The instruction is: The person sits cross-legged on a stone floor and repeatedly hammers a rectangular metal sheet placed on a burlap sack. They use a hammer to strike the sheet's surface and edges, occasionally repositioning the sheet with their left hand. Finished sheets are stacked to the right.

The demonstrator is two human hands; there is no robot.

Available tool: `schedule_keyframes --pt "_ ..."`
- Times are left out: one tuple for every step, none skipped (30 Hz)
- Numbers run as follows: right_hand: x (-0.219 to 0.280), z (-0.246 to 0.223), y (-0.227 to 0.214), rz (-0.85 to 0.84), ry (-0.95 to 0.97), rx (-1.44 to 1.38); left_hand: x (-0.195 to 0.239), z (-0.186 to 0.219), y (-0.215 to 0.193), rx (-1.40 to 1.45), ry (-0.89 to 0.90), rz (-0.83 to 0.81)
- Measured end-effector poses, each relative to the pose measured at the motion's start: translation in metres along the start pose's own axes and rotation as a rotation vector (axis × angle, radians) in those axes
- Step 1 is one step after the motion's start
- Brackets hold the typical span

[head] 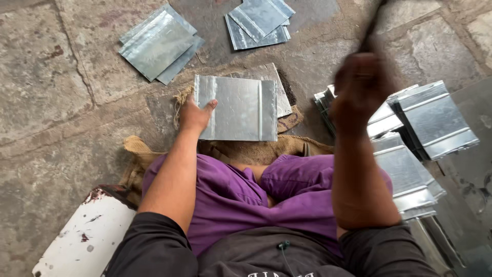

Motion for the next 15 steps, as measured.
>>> schedule_keyframes --pt "-0.005 -0.001 -0.012 0.081 0.015 -0.014 0.001 -0.001 0.001 -0.020 -0.023 -0.002" --pt "0.004 -0.003 -0.012 0.145 -0.004 -0.025 0.000 -0.001 0.000 -0.042 -0.041 -0.004" --pt "0.017 0.000 -0.012 0.210 -0.023 -0.036 0.000 0.000 -0.001 -0.034 -0.045 -0.011" --pt "0.031 0.007 -0.015 0.270 -0.043 -0.046 0.000 0.000 0.001 -0.023 -0.051 -0.019" --pt "0.045 0.017 -0.023 0.330 -0.062 -0.056 0.000 -0.002 0.002 -0.012 -0.057 -0.027" --pt "0.059 0.037 0.001 0.135 -0.002 0.212 -0.001 -0.002 0.001 -0.007 -0.027 -0.003" --pt "0.077 0.061 0.026 -0.064 0.055 0.477 -0.002 -0.003 -0.001 -0.002 0.003 0.021" --pt "0.096 0.060 0.051 -0.160 -0.153 0.592 -0.004 0.000 0.000 0.001 0.044 0.037" --pt "0.113 0.110 0.074 -0.360 0.293 0.445 -0.002 -0.004 0.005 0.019 0.039 0.026" --pt "0.111 0.110 0.074 -0.318 0.320 0.456 -0.003 -0.005 0.005 0.039 0.044 0.024" --pt "0.107 0.101 0.072 -0.277 0.347 0.465 -0.005 -0.006 0.006 0.057 0.049 0.022" --pt "0.098 0.085 0.068 -0.241 0.376 0.470 -0.007 -0.004 0.002 0.037 0.088 0.068" --pt "0.079 0.072 0.065 -0.240 0.434 0.440 -0.010 -0.001 -0.001 0.016 0.128 0.113" --pt "0.064 0.055 0.063 -0.255 0.500 0.408 -0.009 -0.003 -0.002 -0.004 0.151 0.155" --pt "0.042 0.018 0.058 -0.218 0.343 0.383 -0.013 -0.006 0.001 -0.002 0.132 0.141"
Point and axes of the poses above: each hand's wrist, its own x-axis away from the middle knuckle, its own y-axis out of the palm, z = x × y, the point moved 9 cm from there along -x, towards the middle knuckle, and after that the axes turned 3 degrees about -x, right-handed, at the moved point
